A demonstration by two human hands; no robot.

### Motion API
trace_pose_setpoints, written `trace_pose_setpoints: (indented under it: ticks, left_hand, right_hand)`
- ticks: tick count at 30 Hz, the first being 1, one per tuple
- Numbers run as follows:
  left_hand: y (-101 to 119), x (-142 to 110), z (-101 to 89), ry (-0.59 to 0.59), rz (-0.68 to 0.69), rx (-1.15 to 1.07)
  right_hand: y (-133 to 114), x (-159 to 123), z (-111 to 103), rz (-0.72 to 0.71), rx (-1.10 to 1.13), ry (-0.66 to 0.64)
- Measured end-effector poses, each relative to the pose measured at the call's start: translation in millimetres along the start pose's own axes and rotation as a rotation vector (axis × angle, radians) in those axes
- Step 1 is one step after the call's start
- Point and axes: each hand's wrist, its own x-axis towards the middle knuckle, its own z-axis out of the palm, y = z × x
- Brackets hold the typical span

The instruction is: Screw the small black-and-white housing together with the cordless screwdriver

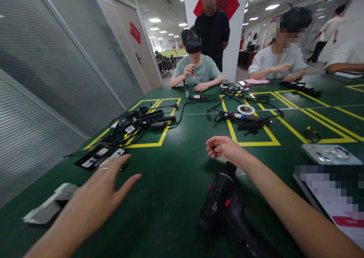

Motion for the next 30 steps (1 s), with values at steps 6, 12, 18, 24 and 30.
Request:
trace_pose_setpoints:
  ticks: [6, 12, 18, 24, 30]
  left_hand:
    - [150, 45, 61.1, -0.116, 0.443, -0.347]
    - [186, 83, 95.8, -0.253, 0.374, -0.691]
    - [181, 80, 91.4, -0.271, 0.286, -0.75]
    - [178, 75, 85.9, -0.253, 0.255, -0.742]
    - [157, 74, 81.1, -0.229, 0.207, -0.75]
  right_hand:
    - [5, -4, 18, -0.034, 0.139, -0.005]
    - [12, 3, 14, -0.073, 0.197, 0.143]
    - [8, 1, 15, -0.06, 0.193, 0.152]
    - [5, -1, 20, -0.059, 0.176, 0.106]
    - [-1, -5, 21, -0.039, 0.072, 0.087]
